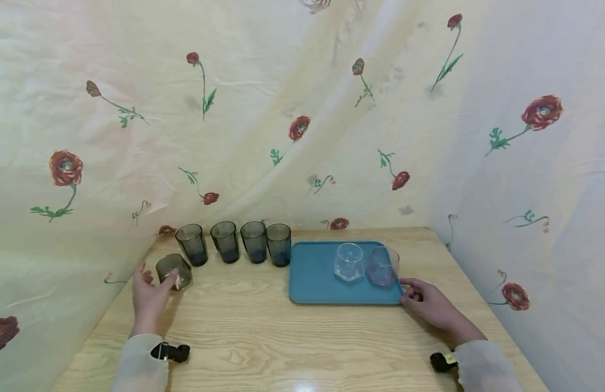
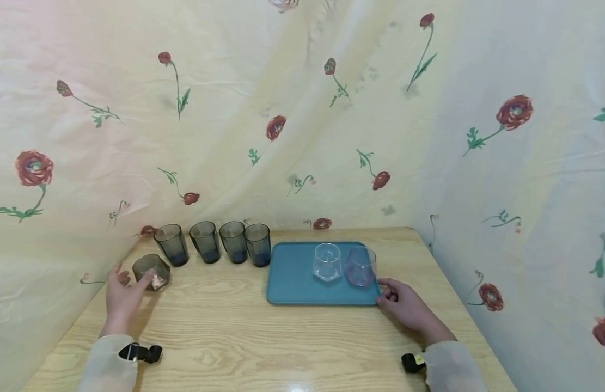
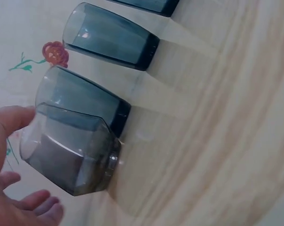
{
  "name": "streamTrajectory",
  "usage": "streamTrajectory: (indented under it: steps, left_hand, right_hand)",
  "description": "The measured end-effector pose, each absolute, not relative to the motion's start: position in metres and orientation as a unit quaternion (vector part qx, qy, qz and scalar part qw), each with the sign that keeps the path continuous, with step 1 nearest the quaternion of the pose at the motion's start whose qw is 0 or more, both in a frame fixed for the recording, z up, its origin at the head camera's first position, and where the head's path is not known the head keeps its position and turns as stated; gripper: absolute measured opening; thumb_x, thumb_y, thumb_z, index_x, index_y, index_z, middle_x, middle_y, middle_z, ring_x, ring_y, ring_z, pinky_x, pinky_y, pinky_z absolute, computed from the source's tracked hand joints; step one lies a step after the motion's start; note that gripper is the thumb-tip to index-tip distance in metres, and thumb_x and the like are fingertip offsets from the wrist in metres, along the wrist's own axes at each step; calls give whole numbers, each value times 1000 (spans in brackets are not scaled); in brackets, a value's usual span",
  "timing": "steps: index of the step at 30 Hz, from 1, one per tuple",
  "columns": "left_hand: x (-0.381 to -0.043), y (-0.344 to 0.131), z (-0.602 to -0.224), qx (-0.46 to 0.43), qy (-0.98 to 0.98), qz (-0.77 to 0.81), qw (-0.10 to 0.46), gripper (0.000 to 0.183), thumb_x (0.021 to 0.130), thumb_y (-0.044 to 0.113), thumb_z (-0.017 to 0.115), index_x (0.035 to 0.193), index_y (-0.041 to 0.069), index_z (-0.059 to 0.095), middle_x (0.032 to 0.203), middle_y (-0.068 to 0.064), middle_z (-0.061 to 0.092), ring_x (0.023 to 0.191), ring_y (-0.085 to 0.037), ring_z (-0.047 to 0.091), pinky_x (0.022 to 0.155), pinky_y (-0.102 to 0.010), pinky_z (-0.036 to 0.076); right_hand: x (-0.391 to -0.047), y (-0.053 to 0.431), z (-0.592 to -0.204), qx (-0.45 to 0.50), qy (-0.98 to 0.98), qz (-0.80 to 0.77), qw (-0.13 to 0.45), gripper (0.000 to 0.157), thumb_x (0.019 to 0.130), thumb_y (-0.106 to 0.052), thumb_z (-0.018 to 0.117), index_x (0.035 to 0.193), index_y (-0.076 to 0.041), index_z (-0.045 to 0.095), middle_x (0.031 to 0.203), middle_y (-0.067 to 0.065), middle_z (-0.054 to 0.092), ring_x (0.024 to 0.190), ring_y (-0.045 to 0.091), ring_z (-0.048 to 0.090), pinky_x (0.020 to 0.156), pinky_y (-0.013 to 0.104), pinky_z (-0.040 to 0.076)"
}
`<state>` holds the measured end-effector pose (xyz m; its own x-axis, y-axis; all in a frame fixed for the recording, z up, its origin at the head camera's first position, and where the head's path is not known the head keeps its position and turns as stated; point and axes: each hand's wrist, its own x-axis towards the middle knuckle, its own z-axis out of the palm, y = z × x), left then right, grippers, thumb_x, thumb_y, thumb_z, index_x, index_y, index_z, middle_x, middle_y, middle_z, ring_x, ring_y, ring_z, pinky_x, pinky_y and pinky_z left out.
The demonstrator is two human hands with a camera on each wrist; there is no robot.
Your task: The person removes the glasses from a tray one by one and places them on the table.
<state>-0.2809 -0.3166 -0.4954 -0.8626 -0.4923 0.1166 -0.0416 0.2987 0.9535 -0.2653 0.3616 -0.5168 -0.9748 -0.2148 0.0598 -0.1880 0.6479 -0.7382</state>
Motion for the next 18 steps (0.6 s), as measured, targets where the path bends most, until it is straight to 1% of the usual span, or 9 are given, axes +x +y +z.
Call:
streamTrajectory:
  steps: [2, 4, 7, 9, 11, 13, 14, 16, 18]
  left_hand:
    - [-281, -314, -490, 180, -755, -577, 253, 90, 99, 40, 74, 166, 11, 22, 163, -22, 32, 149, -40, 31, 124, -52, 25]
    - [-281, -311, -484, 185, -725, -584, 313, 76, 99, 34, 73, 160, 10, 34, 158, -16, 40, 146, -31, 36, 125, -41, 24]
    - [-280, -307, -475, 174, -686, -593, 384, 60, 99, 24, 74, 151, 10, 46, 149, -7, 49, 138, -21, 44, 121, -29, 27]
    - [-280, -302, -468, 158, -667, -597, 417, 52, 99, 17, 74, 145, 8, 52, 141, -3, 55, 132, -17, 48, 119, -27, 30]
    - [-280, -295, -461, 137, -652, -599, 445, 45, 97, 9, 74, 139, 5, 56, 133, 0, 59, 127, -17, 52, 116, -27, 34]
    - [-280, -287, -454, 111, -641, -597, 468, 39, 95, 2, 73, 132, -2, 59, 125, 2, 63, 121, -17, 55, 111, -28, 38]
    - [-280, -281, -451, 94, -636, -598, 479, 37, 94, -1, 72, 129, -5, 60, 121, 2, 64, 118, -17, 57, 109, -29, 41]
    - [-281, -269, -445, 52, -630, -599, 491, 32, 93, -7, 71, 123, -11, 60, 114, -2, 66, 111, -18, 60, 101, -29, 45]
    - [-282, -255, -440, 6, -636, -600, 485, 29, 93, -9, 70, 120, -15, 59, 110, -7, 67, 105, -15, 62, 95, -26, 48]
  right_hand:
    - [-266, 362, -517, -110, 908, -403, 16, 58, 102, -16, 71, 149, 9, 47, 93, 6, 62, 76, 15, 55, 69, 27, 47]
    - [-266, 362, -518, -109, 907, -405, 17, 58, 102, -16, 71, 149, 9, 47, 93, 6, 62, 76, 15, 55, 69, 27, 47]
    - [-266, 362, -518, -105, 906, -409, 20, 59, 102, -17, 71, 149, 9, 47, 94, 6, 62, 77, 15, 55, 70, 27, 47]
    - [-266, 362, -519, -105, 906, -410, 23, 59, 103, -17, 71, 150, 9, 47, 94, 6, 62, 77, 15, 55, 70, 27, 48]
    - [-266, 362, -519, -104, 905, -411, 25, 59, 103, -17, 71, 150, 9, 47, 93, 6, 63, 76, 16, 56, 70, 28, 48]
    - [-266, 362, -519, -104, 905, -411, 24, 59, 103, -17, 71, 150, 8, 47, 93, 6, 63, 76, 15, 56, 70, 27, 48]
    - [-266, 362, -519, -104, 905, -412, 25, 59, 103, -18, 71, 150, 8, 47, 93, 6, 63, 76, 15, 56, 70, 27, 48]
    - [-266, 362, -520, -103, 905, -412, 24, 59, 103, -18, 71, 150, 8, 47, 94, 6, 63, 77, 15, 55, 70, 27, 48]
    - [-266, 362, -520, -101, 906, -410, 23, 60, 103, -18, 71, 150, 8, 46, 94, 6, 62, 77, 15, 55, 70, 27, 47]
